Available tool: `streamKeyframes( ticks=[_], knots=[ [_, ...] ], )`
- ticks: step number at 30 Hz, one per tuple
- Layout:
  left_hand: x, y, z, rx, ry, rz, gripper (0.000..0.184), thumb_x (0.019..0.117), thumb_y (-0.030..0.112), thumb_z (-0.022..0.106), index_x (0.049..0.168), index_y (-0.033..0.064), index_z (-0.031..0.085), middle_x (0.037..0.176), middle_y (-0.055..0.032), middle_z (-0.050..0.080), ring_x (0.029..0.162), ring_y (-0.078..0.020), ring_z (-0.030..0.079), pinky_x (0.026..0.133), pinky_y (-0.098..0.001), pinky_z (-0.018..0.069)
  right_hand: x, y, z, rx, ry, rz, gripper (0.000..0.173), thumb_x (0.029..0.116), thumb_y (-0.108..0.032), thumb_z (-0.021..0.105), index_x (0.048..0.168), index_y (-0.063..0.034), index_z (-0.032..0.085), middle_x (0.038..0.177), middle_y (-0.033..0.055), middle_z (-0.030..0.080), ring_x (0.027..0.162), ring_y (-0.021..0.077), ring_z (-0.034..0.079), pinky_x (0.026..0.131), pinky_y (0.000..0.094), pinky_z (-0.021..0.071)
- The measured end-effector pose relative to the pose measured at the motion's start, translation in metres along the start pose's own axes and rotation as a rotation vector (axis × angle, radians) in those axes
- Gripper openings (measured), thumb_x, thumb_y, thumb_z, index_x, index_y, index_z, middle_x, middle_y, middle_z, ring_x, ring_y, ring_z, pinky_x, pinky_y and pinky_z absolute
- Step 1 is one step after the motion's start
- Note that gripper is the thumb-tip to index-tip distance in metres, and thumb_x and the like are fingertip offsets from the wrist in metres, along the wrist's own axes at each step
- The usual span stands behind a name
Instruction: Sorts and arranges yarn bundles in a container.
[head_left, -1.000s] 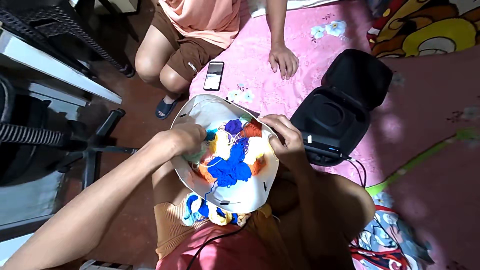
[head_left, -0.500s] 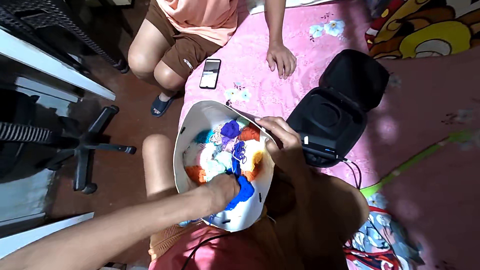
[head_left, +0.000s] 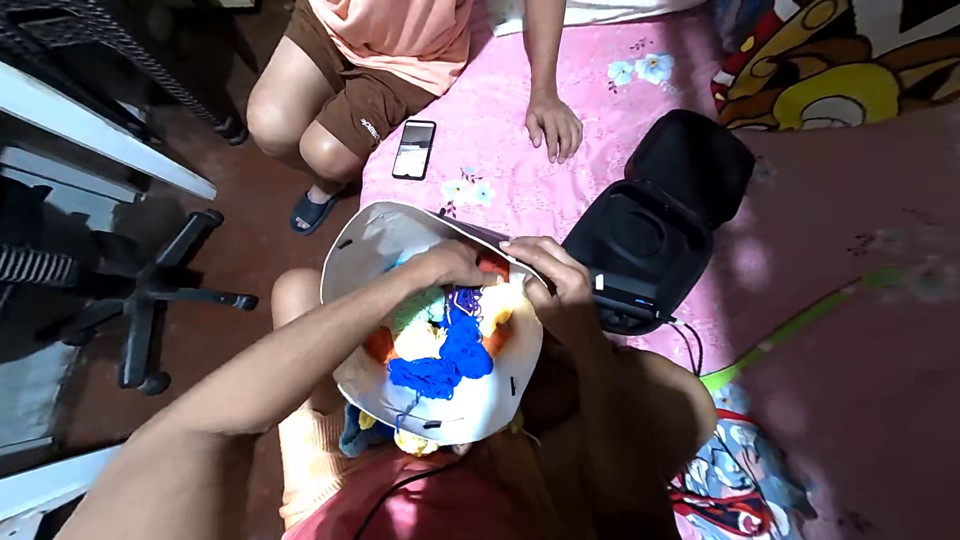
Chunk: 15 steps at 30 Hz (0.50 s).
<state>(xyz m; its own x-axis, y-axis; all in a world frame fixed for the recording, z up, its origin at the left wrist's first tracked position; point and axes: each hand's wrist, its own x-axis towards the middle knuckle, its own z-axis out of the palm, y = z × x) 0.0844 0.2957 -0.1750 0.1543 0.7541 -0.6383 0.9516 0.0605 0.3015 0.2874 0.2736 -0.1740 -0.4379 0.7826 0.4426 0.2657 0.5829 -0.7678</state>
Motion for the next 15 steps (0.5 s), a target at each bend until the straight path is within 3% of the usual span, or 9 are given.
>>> streamKeyframes(
  ticks=[3,6,9,12,15],
  knots=[
    [0.009,-0.008,0.027,-0.117,0.032,0.028,0.062,0.0906,0.046,0.074,0.134,0.0040,0.061,0.127,-0.0261,0.062,0.116,-0.0436,0.061,0.096,-0.0650,0.0469,0.000,0.003,-0.001,0.023,0.013,0.026,0.041,0.0863,-0.001,0.051,0.118,-0.0102,0.076,0.123,0.0061,0.070,0.111,0.0149,0.067,0.090,0.0351,0.0578],
    [-0.017,0.006,0.040,-0.052,-0.002,0.152,0.059,0.0916,0.026,0.073,0.145,0.0071,0.055,0.129,-0.0274,0.058,0.109,-0.0443,0.062,0.090,-0.0624,0.0495,0.000,0.003,-0.005,0.004,0.029,0.057,0.041,0.0870,-0.002,0.051,0.118,-0.0103,0.076,0.119,0.0057,0.071,0.107,0.0147,0.067,0.088,0.0362,0.0577],
    [-0.063,0.035,0.055,0.074,-0.021,0.261,0.048,0.0951,0.013,0.064,0.141,0.0049,0.055,0.133,-0.0306,0.055,0.106,-0.0505,0.062,0.083,-0.0636,0.0521,0.000,0.000,-0.005,-0.041,0.025,0.054,0.041,0.0877,-0.002,0.051,0.119,-0.0116,0.076,0.118,0.0051,0.072,0.105,0.0153,0.068,0.087,0.0365,0.0574],
    [-0.107,0.055,0.070,0.117,0.000,0.244,0.038,0.0978,0.004,0.057,0.135,0.0044,0.058,0.129,-0.0300,0.055,0.103,-0.0511,0.062,0.077,-0.0592,0.0554,-0.001,-0.002,-0.004,-0.073,0.016,0.013,0.040,0.0892,-0.003,0.049,0.118,-0.0109,0.076,0.117,0.0065,0.072,0.104,0.0170,0.069,0.085,0.0378,0.0578],
    [-0.132,0.056,0.085,0.147,0.000,0.243,0.037,0.0945,0.000,0.059,0.131,0.0013,0.059,0.121,-0.0302,0.057,0.097,-0.0493,0.065,0.071,-0.0550,0.0570,-0.003,-0.003,-0.003,-0.078,0.009,-0.020,0.040,0.0906,-0.005,0.049,0.120,-0.0109,0.076,0.117,0.0066,0.072,0.103,0.0169,0.069,0.085,0.0374,0.0577]
  ],
)
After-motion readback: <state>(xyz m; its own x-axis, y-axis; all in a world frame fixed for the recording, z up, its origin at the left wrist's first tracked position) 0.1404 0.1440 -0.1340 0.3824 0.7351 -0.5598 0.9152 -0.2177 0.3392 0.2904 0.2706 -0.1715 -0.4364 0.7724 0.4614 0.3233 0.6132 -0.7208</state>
